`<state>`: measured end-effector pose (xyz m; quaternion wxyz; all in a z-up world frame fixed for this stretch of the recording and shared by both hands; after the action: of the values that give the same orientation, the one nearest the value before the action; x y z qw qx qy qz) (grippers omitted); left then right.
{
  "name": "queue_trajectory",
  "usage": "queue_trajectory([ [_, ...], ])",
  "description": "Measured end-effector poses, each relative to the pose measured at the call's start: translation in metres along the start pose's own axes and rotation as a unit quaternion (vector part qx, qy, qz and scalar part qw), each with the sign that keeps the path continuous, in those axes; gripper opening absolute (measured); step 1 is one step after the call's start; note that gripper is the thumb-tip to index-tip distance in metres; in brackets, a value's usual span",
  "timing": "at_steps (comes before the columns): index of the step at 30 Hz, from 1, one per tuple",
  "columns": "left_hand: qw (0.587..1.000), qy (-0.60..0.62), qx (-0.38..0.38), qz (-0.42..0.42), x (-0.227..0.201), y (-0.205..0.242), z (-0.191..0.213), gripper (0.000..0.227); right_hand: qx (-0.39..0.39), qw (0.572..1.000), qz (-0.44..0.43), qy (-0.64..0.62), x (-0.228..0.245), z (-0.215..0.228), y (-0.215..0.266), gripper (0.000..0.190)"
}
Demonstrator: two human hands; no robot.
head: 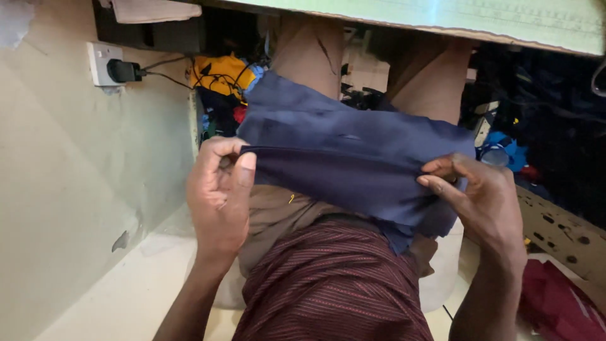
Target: Folding and aligning a strip of dark blue fabric at a sewing workstation
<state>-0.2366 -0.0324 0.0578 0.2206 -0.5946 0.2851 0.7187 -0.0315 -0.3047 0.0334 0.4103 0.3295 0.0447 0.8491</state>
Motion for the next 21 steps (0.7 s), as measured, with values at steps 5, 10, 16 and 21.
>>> queue_trajectory([
  [5,1.0,0.019,-0.004,-0.005,0.0,0.002,0.003,0.012,-0.006,1.0,0.02,0.016,-0.003,-0.005,-0.007,0.022],
  [10,1.0,0.003,-0.003,-0.01,-0.003,0.004,0.005,0.014,0.028,0.999,-0.012,0.014,0.002,-0.006,-0.012,0.032],
  [16,1.0,0.017,0.005,-0.023,-0.004,0.004,0.006,0.01,0.028,0.998,0.04,0.029,0.001,-0.011,-0.017,0.016],
  [21,0.999,0.026,-0.013,-0.019,-0.001,0.0,0.009,0.011,0.017,0.995,0.091,-0.021,0.024,0.003,-0.014,0.01],
])
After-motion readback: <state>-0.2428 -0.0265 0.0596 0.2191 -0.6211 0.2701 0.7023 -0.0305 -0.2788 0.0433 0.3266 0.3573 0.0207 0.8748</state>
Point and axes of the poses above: each hand's wrist, its own y-axis away from the middle knuckle, its own z-axis out of the back of the hand, x = y × z, the point moved 7 cm from there along -y, towards the middle knuckle, and after that the axes turned 10 degrees about y, right-handed, at the moved point
